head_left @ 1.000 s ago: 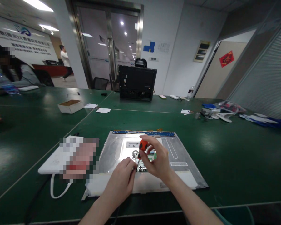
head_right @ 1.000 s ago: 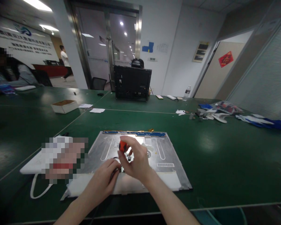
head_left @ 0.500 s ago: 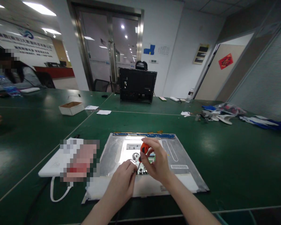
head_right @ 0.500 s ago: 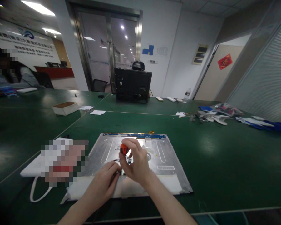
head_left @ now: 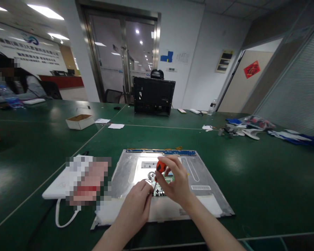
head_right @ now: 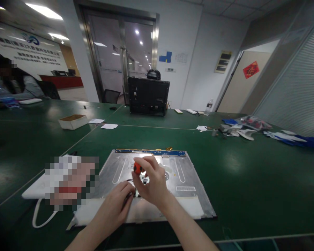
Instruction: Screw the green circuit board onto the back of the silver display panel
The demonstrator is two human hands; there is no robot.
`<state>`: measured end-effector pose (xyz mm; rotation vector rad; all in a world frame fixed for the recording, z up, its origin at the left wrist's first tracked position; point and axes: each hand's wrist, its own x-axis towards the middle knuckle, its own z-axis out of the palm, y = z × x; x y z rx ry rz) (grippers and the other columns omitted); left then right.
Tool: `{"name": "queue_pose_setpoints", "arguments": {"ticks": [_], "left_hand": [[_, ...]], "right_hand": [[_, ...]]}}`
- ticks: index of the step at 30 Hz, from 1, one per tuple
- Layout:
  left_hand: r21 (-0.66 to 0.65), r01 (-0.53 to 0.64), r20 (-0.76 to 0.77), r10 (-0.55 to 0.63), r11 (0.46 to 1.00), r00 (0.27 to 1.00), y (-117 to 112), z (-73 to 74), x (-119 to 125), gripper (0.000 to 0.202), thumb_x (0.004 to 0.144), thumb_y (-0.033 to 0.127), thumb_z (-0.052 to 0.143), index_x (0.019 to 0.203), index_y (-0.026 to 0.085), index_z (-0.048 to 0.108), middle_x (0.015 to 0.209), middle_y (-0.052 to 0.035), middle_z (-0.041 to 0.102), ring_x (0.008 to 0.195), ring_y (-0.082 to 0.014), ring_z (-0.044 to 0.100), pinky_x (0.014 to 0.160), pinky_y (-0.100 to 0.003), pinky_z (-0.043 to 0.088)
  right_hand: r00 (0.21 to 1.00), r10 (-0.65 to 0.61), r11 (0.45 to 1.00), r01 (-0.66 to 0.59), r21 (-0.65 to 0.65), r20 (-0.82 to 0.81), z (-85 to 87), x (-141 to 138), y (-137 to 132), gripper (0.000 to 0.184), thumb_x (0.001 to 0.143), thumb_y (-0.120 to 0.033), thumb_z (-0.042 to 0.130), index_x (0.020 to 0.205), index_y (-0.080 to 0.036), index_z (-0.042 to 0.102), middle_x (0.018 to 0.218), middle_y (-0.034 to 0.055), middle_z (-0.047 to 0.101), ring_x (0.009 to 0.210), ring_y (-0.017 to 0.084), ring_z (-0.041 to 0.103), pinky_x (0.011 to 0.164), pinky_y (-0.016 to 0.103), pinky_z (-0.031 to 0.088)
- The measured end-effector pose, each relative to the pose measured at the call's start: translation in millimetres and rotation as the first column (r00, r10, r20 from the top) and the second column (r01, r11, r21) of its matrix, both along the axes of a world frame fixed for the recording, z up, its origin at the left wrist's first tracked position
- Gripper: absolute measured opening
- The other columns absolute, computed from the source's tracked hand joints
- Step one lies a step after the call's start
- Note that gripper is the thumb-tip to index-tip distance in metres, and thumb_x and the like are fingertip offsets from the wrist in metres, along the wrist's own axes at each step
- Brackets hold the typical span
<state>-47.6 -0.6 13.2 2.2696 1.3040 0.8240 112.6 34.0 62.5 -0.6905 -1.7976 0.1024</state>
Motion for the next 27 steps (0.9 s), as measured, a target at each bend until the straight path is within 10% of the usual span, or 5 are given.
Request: {"name": "queue_pose_setpoints", "arguments": {"ticks": [27], "left_hand": [[0.030,-0.010,0.001,0.010,0.999,1.000,-1.2,1.0,0.2,0.019,0.087,0.010,0.037,0.086,0.020,0.053,0.092,-0.0079,0.058,0.086,-0.0236,0.056,0.075,-0.037,0.045]], "right_hand": [[0.999,-0.034,0.999,0.034,0.012,0.001,1.1,1.5,0.7,0.041,0.083,-0.017,0.062,0.121,-0.027,0.053,0.103,0.0059,0.060,0.074,0.013,0.062,0.053,0.024,0.053]]}}
